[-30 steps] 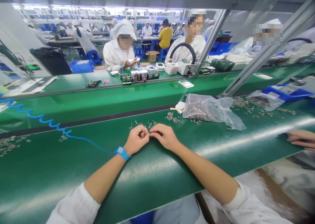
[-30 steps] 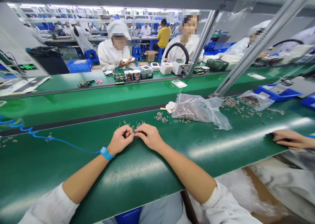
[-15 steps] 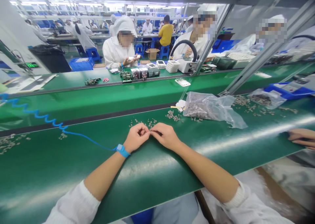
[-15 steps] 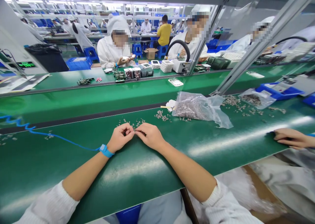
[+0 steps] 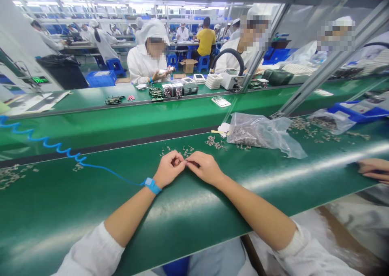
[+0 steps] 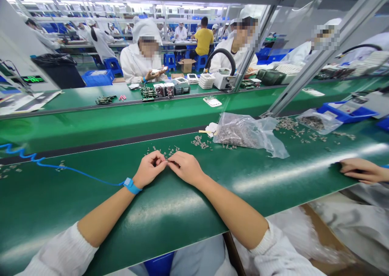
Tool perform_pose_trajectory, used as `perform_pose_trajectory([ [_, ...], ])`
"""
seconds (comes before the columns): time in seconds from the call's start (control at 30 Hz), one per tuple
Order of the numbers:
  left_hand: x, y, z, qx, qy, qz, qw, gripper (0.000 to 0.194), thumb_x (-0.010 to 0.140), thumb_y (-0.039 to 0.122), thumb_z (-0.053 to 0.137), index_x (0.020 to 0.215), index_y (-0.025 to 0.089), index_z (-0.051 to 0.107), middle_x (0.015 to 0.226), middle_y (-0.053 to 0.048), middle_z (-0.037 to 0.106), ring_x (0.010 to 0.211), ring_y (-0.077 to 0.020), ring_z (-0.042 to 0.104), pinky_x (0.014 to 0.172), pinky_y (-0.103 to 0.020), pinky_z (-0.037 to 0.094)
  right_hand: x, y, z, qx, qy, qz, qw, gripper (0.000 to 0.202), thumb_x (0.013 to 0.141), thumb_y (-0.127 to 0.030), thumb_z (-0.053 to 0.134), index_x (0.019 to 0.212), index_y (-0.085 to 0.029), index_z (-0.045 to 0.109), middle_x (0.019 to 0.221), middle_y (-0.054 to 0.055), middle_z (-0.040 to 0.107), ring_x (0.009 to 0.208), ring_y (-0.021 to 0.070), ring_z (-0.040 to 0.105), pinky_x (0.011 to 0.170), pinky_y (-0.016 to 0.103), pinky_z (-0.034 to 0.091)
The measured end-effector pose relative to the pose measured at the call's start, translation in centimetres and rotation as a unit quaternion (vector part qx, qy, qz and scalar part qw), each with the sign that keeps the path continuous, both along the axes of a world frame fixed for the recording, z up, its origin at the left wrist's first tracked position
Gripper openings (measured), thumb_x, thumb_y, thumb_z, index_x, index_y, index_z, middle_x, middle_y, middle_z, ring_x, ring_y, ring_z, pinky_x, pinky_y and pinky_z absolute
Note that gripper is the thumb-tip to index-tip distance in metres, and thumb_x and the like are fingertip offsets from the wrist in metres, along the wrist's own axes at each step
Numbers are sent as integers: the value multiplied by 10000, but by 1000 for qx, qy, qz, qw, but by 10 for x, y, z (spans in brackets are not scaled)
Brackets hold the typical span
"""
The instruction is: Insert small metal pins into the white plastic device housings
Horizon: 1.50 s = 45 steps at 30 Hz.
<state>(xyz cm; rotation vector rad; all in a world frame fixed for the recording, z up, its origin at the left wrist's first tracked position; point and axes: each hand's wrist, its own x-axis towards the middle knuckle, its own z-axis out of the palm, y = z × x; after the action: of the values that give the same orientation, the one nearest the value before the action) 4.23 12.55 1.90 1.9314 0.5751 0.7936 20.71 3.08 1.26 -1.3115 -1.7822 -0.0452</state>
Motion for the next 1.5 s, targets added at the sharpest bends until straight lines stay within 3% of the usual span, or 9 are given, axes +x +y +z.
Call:
perform_pose_trajectory([
  [0.2,0,-1,0,-16,-1,2,1000,129,789,258,631,719,167,572,627,55,404,584,-80,376,567,-226,320,-1,-1,0,-19,-6,7,1000,98,947,-238,594,880,-200,656,767,31,663,682,146,597,636,270,477],
  [0.57,0,0,3,-38,6,-57,998,178,837,302,621,737,161,580,657,46,414,618,-83,390,594,-230,331,-2,-2,-1,-26,-2,11,1000,108,964,-222,549,919,-197,644,844,57,684,755,166,621,680,288,496],
  [1.03,1,-4,1,67,2,-1,998,76,806,196,601,733,178,591,650,44,436,594,-86,416,561,-219,347,-4,-3,2,-48,-21,-16,999,84,908,-179,580,841,-199,626,757,23,633,647,132,566,612,249,450],
  [1.5,1,-3,1,42,6,-3,999,78,789,197,595,723,178,559,657,43,445,591,-85,407,559,-221,346,-5,-2,-1,-49,7,-3,999,80,905,-179,592,832,-198,618,757,19,631,657,132,568,621,254,459],
])
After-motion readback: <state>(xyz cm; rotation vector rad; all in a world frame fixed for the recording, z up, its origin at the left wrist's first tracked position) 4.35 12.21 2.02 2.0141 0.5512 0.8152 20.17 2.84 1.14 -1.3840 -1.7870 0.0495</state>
